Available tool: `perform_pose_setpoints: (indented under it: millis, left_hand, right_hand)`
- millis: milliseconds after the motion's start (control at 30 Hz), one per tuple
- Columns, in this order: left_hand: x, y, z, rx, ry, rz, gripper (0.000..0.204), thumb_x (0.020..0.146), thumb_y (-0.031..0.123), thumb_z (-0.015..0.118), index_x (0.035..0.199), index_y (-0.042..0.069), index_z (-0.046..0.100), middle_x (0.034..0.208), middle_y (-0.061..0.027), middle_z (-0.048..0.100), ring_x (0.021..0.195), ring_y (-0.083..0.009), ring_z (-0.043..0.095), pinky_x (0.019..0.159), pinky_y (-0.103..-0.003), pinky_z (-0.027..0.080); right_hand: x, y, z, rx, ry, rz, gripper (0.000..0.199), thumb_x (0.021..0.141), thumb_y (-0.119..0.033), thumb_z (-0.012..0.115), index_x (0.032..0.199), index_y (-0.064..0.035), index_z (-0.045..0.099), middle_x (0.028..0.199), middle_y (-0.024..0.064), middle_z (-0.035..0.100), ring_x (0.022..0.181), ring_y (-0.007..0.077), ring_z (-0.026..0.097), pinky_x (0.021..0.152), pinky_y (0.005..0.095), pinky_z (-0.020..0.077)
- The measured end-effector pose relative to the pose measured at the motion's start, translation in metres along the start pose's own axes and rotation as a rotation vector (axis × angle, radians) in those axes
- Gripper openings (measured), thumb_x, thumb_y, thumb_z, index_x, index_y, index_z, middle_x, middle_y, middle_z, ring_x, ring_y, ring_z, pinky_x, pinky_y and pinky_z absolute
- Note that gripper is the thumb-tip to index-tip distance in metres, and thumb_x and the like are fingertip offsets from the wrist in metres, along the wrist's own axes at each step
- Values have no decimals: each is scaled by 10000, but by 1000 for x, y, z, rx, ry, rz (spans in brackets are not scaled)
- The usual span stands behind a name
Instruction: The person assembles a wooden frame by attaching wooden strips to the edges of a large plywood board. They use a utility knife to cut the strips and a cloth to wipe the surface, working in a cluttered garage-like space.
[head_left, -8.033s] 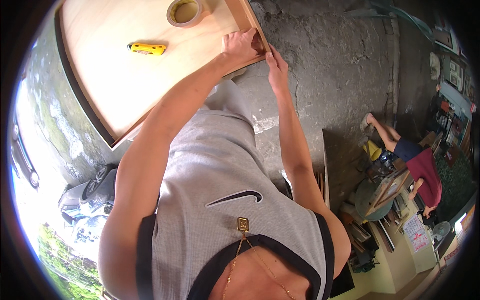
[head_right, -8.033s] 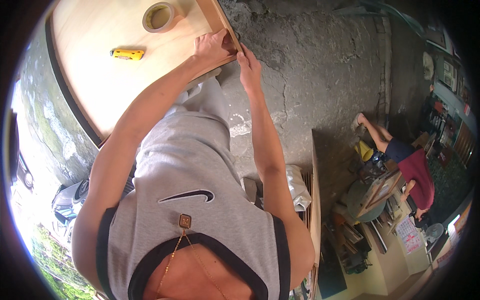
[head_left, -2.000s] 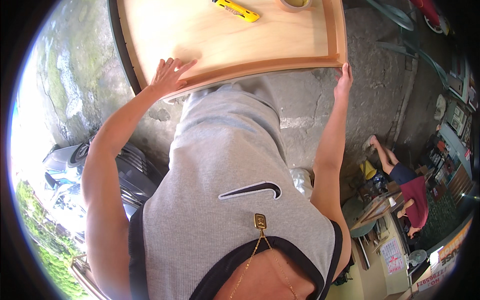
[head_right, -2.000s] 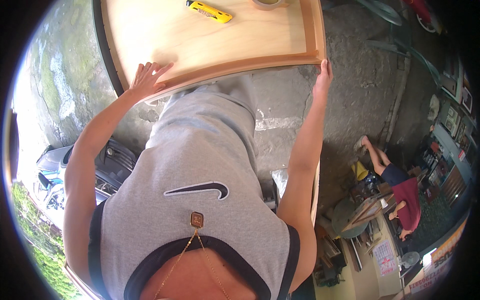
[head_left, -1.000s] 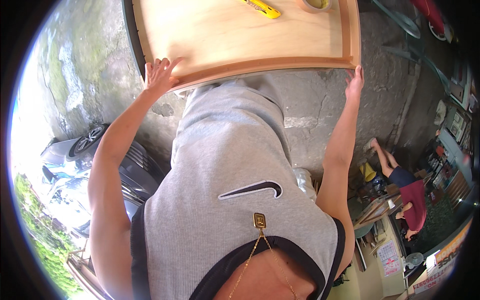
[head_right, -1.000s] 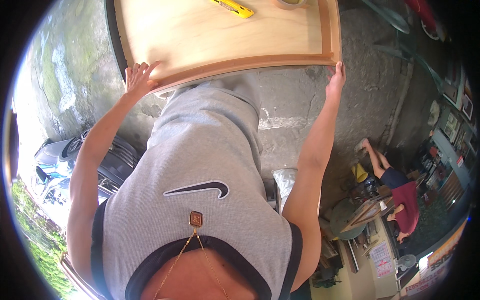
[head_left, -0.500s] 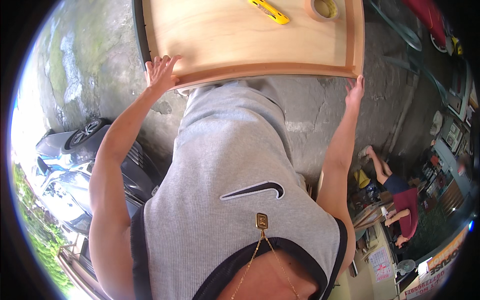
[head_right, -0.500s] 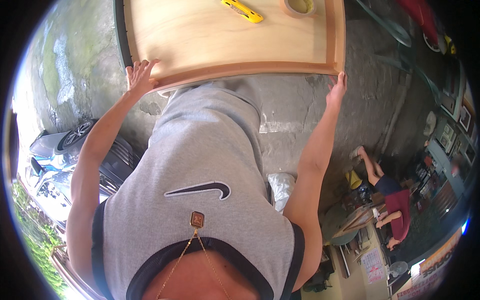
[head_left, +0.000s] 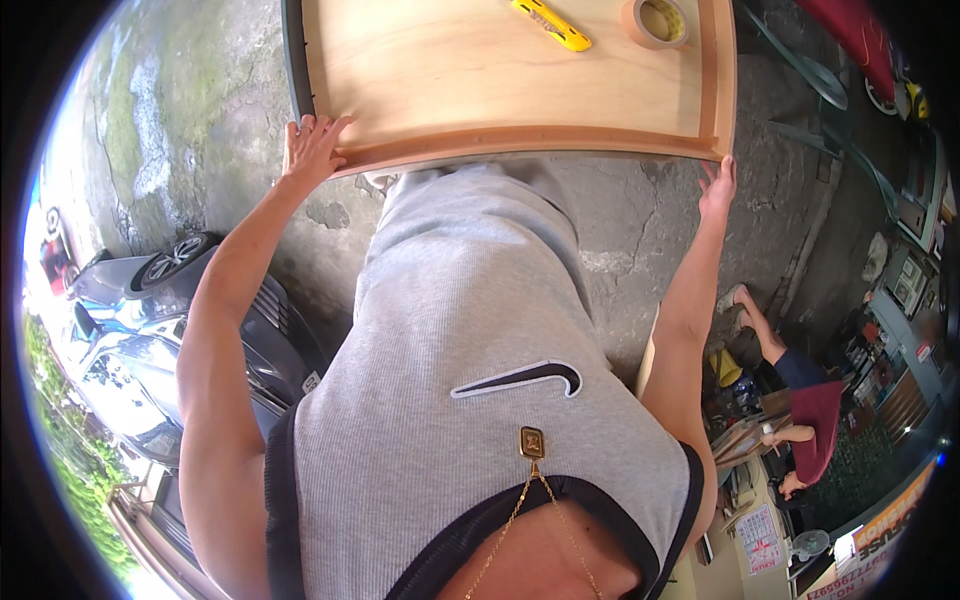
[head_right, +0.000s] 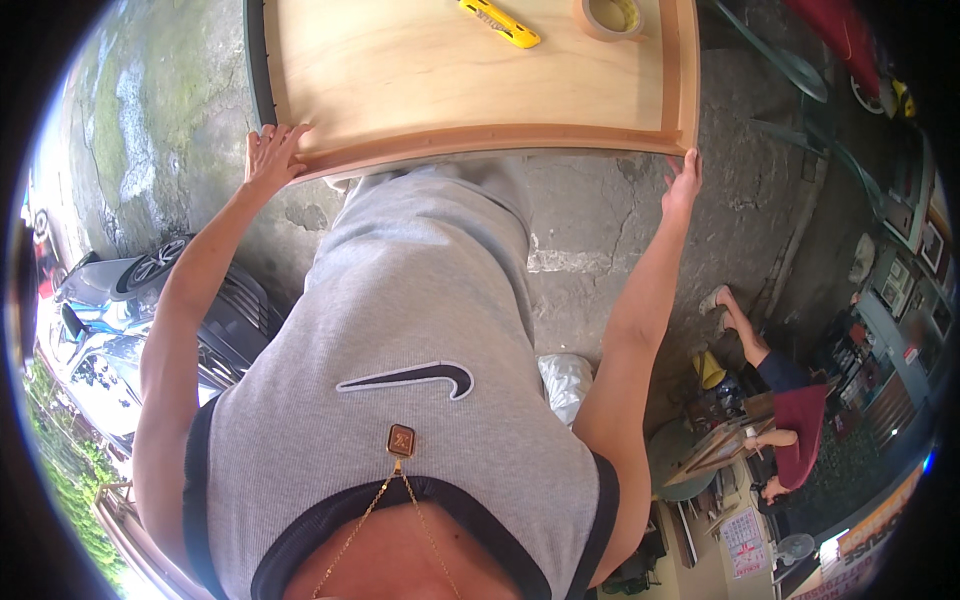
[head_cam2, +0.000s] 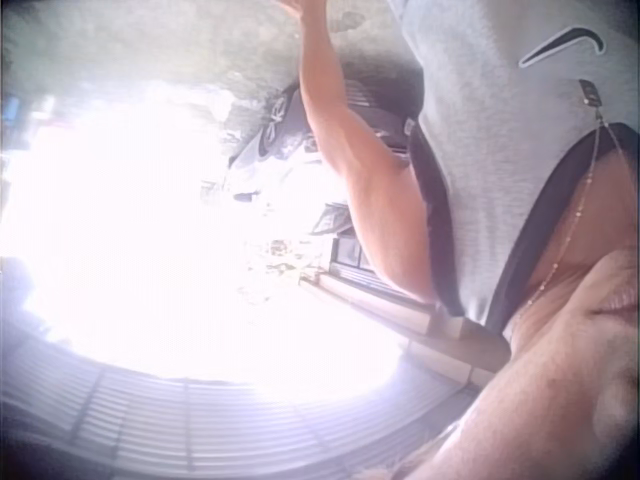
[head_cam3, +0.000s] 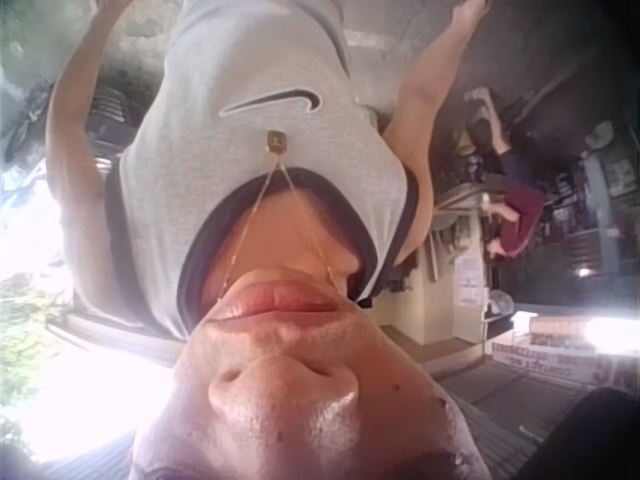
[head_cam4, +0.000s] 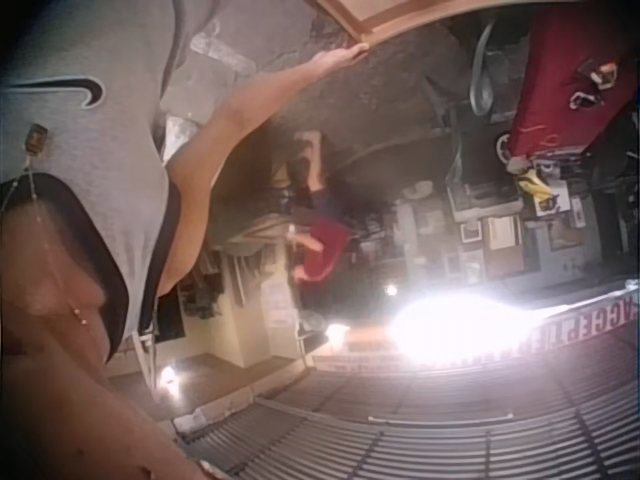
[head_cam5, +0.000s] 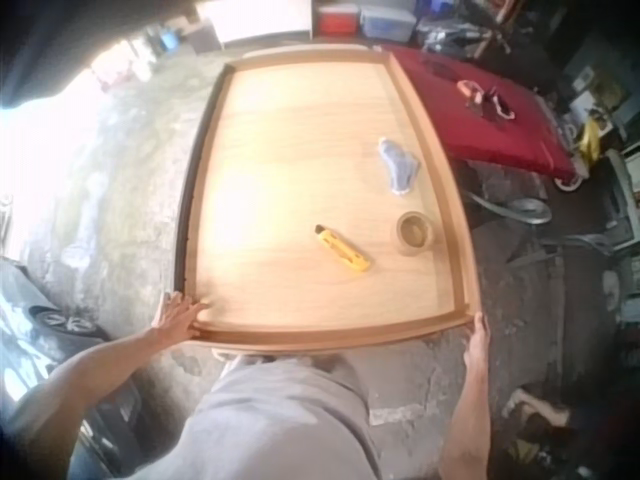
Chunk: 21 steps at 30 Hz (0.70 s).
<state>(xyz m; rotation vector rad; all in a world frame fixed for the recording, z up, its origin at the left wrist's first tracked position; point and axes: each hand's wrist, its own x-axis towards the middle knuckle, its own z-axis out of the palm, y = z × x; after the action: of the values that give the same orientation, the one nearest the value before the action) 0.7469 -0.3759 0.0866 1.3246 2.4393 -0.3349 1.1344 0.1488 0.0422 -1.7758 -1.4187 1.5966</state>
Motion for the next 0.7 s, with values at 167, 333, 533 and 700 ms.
perform_pose_setpoints:
  millis: [167,333,533,700]
  left_hand:
    - [-1,-2,-2,10,-24,-2,726,634,283,797,1266,273,439,1032,4,511,1028,-205,430,833,-404,296]
    - [-3,-8,1,58,-44,31,745,653,267,781,1300,272,411,1044,-2,505,1037,-205,421,845,-402,294]
    - [1,-6,-7,85,-133,36,781,663,242,772,1335,258,374,1062,-13,506,1039,-212,421,858,-393,301]
    - [3,-9,-4,79,-162,54,796,669,257,770,1349,253,357,1081,-19,507,1061,-218,420,888,-402,302]
  right_hand:
    - [1,1,-2,-1,-19,-7,678,919,-473,481,1448,-127,235,1461,91,304,1187,260,486,1039,552,191]
    - [-1,-1,0,-8,0,11,687,916,-473,490,1448,-122,236,1462,95,302,1198,267,474,1043,546,192]
    - [1,0,-1,-8,-7,13,703,909,-487,495,1449,-119,235,1459,96,305,1211,273,461,1048,547,181]
    - [2,0,-3,-11,-14,20,722,901,-494,505,1451,-117,228,1460,88,302,1208,267,462,1050,553,171]
